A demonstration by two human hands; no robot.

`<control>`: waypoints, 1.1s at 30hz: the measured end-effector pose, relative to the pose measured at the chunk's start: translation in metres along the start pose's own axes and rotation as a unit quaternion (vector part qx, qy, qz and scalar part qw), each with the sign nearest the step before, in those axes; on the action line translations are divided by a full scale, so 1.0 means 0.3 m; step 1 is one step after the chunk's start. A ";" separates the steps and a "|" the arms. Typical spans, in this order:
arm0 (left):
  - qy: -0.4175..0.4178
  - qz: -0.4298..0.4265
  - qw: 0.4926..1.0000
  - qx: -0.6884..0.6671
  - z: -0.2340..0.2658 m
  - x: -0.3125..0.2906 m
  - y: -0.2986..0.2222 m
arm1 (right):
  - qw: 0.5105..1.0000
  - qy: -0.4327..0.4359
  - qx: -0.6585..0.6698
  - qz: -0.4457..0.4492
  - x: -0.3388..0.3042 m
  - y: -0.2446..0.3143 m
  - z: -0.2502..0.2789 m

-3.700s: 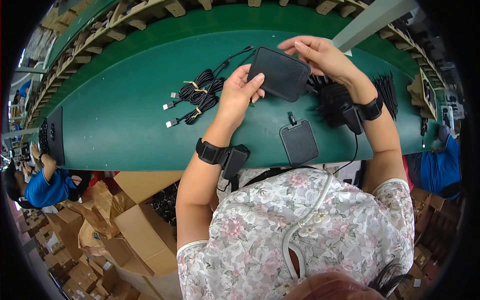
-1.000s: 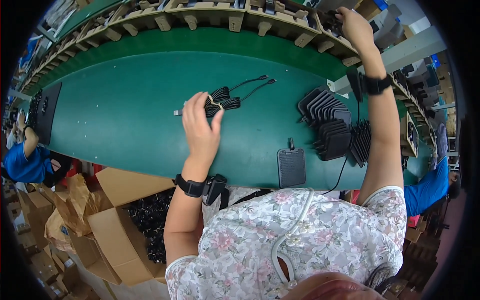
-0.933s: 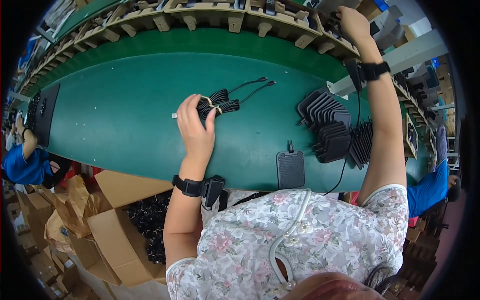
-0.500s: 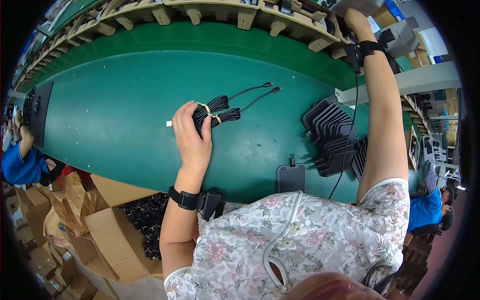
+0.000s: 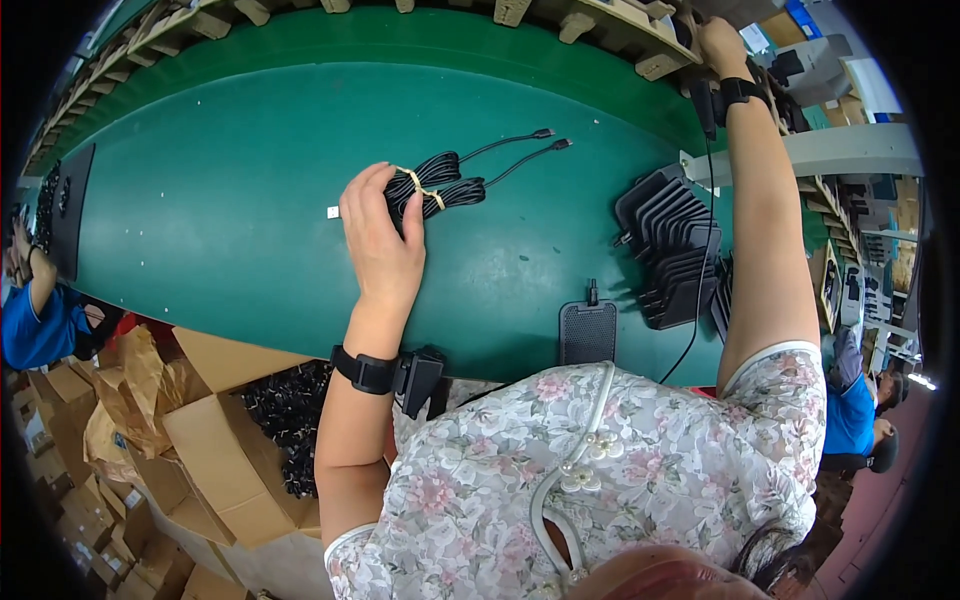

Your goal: The person gathers bundles of cables from a box, connects individual cables to plastic pads, and places the assembled units into trays on a conveyor belt.

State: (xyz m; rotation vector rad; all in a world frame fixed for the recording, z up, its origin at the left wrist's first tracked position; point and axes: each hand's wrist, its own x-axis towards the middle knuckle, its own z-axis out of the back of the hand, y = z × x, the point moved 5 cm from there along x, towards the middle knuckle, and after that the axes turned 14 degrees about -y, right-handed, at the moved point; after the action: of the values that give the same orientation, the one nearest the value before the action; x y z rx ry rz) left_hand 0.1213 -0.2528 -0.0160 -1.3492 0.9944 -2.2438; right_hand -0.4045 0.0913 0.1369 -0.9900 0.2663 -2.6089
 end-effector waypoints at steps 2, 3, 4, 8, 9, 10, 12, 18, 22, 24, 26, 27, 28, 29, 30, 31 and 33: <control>-0.001 0.006 1.000 0.024 0.008 -0.015 0.012 | 0.999 -0.024 0.044 -0.002 -0.050 0.132 0.015; 0.002 0.008 1.000 0.028 0.011 -0.021 0.017 | 0.998 0.012 0.068 -0.012 -0.079 0.200 0.094; 0.000 0.004 1.000 0.024 0.008 -0.023 0.025 | 0.995 0.048 0.085 -0.025 -0.109 0.262 0.202; -0.003 0.020 0.996 0.091 0.055 -0.070 0.098 | 0.992 -0.024 0.070 0.104 -0.249 0.609 0.174; -0.003 0.009 1.000 0.029 0.007 -0.033 0.074 | 0.983 -0.107 -0.035 0.145 -0.238 0.478 0.321; 0.002 0.007 1.000 0.024 -0.013 -0.023 0.074 | 0.984 -0.102 -0.042 0.139 -0.272 0.503 0.378; 0.002 -0.009 1.000 0.003 -0.070 0.001 0.068 | 0.975 -0.042 0.173 0.130 -0.383 0.571 0.538; -0.027 -0.060 0.997 0.028 -0.026 -0.010 0.133 | 0.779 0.200 0.347 0.482 -0.959 0.924 0.816; 0.001 -0.039 0.999 0.019 -0.028 -0.004 0.133 | 0.703 0.220 0.351 0.578 -1.163 0.928 0.920; 0.014 -0.050 0.998 0.040 -0.025 -0.012 0.112 | 0.712 0.231 0.325 0.578 -1.216 0.912 0.899; 0.043 -0.066 0.994 0.082 -0.026 -0.027 0.096 | 0.725 0.283 0.298 0.552 -1.223 0.905 0.849; 0.040 -0.067 0.993 0.083 -0.020 -0.028 0.094 | 0.737 0.335 0.266 0.523 -1.218 0.895 0.813; 0.057 -0.067 0.991 0.101 -0.023 -0.034 0.097 | 0.745 0.386 0.233 0.491 -1.214 0.884 0.780; 0.073 -0.068 0.988 0.119 -0.026 -0.041 0.101 | 0.746 0.384 0.233 0.492 -1.208 0.883 0.768; 0.090 -0.068 0.984 0.137 -0.031 -0.046 0.105 | 0.752 0.390 0.226 0.482 -1.199 0.881 0.752; 0.089 -0.068 0.984 0.137 -0.033 -0.047 0.106 | 0.757 0.395 0.219 0.471 -1.192 0.878 0.738; 0.094 -0.062 0.984 0.141 -0.031 -0.048 0.116 | 0.759 0.400 0.214 0.466 -1.180 0.881 0.743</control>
State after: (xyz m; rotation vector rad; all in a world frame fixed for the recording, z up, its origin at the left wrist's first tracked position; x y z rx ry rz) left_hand 0.1181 -0.2648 -0.0528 -1.1211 0.6296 -2.5278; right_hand 0.0574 -0.0330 0.0106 0.4244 0.2422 -1.8081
